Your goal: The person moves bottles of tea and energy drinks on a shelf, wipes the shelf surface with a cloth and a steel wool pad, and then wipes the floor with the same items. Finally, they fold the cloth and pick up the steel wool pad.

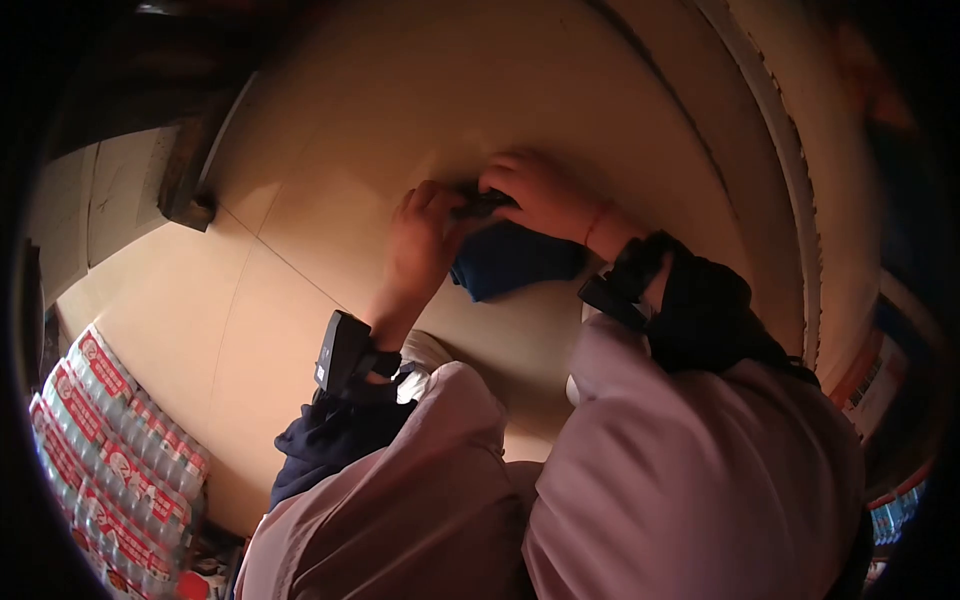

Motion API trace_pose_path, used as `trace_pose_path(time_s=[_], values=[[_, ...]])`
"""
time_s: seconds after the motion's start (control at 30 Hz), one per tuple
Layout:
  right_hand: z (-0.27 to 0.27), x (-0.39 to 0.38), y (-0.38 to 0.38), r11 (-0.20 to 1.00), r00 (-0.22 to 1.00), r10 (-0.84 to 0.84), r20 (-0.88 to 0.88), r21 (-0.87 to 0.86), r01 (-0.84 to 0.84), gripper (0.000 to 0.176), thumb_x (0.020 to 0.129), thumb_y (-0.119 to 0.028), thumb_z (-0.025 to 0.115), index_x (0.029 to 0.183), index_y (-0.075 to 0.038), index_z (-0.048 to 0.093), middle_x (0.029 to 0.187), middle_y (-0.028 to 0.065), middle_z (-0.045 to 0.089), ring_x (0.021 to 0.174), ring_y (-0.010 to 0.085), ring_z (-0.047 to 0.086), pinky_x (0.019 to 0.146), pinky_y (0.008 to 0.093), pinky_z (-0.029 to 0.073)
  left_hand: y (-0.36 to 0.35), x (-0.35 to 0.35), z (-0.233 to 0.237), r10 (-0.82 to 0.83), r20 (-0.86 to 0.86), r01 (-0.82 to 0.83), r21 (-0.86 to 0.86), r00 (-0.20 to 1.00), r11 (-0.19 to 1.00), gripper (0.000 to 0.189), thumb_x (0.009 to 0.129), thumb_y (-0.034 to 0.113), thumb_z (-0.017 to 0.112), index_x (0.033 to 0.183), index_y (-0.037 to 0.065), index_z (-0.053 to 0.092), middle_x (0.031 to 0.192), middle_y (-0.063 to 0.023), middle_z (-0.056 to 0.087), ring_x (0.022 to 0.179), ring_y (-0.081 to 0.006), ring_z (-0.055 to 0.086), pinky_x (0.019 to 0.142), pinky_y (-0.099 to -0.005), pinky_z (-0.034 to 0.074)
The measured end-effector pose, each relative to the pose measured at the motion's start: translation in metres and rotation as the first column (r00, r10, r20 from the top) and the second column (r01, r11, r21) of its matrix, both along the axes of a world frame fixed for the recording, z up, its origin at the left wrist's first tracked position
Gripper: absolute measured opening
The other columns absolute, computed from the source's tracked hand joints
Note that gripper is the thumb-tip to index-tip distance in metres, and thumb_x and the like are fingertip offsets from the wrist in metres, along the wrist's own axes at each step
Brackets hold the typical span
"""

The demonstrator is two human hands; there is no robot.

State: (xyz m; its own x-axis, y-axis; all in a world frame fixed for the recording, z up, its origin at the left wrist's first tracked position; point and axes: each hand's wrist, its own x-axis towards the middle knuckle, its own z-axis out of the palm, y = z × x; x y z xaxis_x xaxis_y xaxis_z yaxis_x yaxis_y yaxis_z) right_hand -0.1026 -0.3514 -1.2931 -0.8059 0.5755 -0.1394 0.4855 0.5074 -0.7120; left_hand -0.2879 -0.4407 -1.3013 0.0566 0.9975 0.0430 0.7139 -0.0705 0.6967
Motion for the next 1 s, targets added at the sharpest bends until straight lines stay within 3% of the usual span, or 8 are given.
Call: trace_pose_path(time_s=[0.2,0.27,0.33,0.37,0.53,0.8,0.93,1.0], values=[[-0.017,-0.006,-0.001,0.982,0.999,-0.025,-0.028,0.186,0.030,0.020,0.072,-0.011,0.067,0.089,-0.007,0.057,0.094,0.0100,0.054,0.093,0.0313,0.052,0.080,0.0409,0.044,0.024,-0.008,-0.015,-0.187,-0.255,0.158,-0.129,0.949,0.979,0.020,0.075,0.021,0.065,0.093,0.013,0.061,0.097,-0.0071,0.058,0.096,-0.0277,0.054,0.079,-0.0403,0.044],[-0.016,-0.018,0.014,0.979,1.000,-0.006,0.000,0.202,0.005,0.017,0.075,-0.011,0.065,0.087,-0.006,0.056,0.093,0.0102,0.054,0.092,0.0311,0.052,0.079,0.0407,0.044,0.043,-0.012,-0.011,-0.119,-0.479,0.118,-0.031,0.870,0.993,0.018,0.077,0.026,0.064,0.092,0.016,0.064,0.095,-0.0030,0.061,0.091,-0.0246,0.058,0.071,-0.0382,0.045],[-0.019,-0.031,0.029,0.938,0.991,-0.096,-0.098,0.323,0.123,0.014,0.075,-0.011,0.064,0.085,-0.006,0.055,0.092,0.0118,0.053,0.090,0.0324,0.053,0.077,0.0424,0.044,0.067,-0.021,-0.018,-0.063,-0.508,0.104,0.054,0.859,0.993,0.016,0.077,0.025,0.065,0.090,0.015,0.065,0.093,-0.0034,0.061,0.090,-0.0245,0.058,0.070,-0.0385,0.045],[-0.019,-0.036,0.043,0.943,0.993,-0.111,-0.032,0.313,0.115,0.015,0.076,-0.012,0.063,0.089,-0.007,0.057,0.093,0.0137,0.056,0.092,0.0310,0.056,0.077,0.0411,0.046,0.078,-0.024,-0.021,0.005,-0.535,0.090,0.151,0.845,0.984,0.014,0.077,0.024,0.066,0.087,0.015,0.065,0.091,-0.0037,0.062,0.089,-0.0245,0.059,0.070,-0.0388,0.045],[-0.018,-0.046,0.068,0.960,0.997,-0.056,0.057,0.279,0.038,0.017,0.075,-0.012,0.063,0.091,-0.007,0.057,0.091,0.0135,0.056,0.090,0.0306,0.057,0.076,0.0407,0.047,0.097,-0.034,-0.019,0.025,-0.440,0.050,0.159,0.898,0.986,0.015,0.074,0.019,0.069,0.086,0.012,0.065,0.089,-0.0079,0.061,0.084,-0.0290,0.060,0.071,-0.0403,0.046],[-0.006,-0.012,-0.002,0.981,0.994,0.081,0.076,0.170,-0.093,0.019,0.071,-0.010,0.066,0.086,-0.007,0.054,0.089,0.0097,0.053,0.086,0.0303,0.056,0.073,0.0412,0.047,0.013,0.000,0.003,-0.186,-0.150,0.159,-0.179,0.971,0.971,0.014,0.072,0.012,0.066,0.080,0.004,0.058,0.091,-0.0121,0.054,0.088,-0.0311,0.057,0.074,-0.0425,0.049],[0.005,-0.007,-0.022,0.970,0.977,0.108,0.186,0.194,-0.145,0.009,0.075,-0.011,0.056,0.082,-0.007,0.058,0.085,0.0082,0.056,0.089,0.0268,0.059,0.077,0.0374,0.050,-0.010,0.013,0.004,-0.161,-0.173,0.125,-0.202,0.972,0.971,0.016,0.072,0.010,0.065,0.083,0.004,0.057,0.092,-0.0119,0.053,0.089,-0.0308,0.056,0.073,-0.0418,0.048],[0.000,-0.007,-0.025,0.965,0.989,0.059,0.138,0.245,-0.092,0.007,0.074,-0.011,0.058,0.080,-0.008,0.057,0.084,0.0084,0.055,0.085,0.0282,0.059,0.075,0.0380,0.050,-0.009,0.015,0.006,-0.175,-0.305,0.121,-0.186,0.936,0.975,0.017,0.073,0.010,0.064,0.087,0.005,0.056,0.093,-0.0112,0.052,0.089,-0.0294,0.057,0.074,-0.0396,0.047]])
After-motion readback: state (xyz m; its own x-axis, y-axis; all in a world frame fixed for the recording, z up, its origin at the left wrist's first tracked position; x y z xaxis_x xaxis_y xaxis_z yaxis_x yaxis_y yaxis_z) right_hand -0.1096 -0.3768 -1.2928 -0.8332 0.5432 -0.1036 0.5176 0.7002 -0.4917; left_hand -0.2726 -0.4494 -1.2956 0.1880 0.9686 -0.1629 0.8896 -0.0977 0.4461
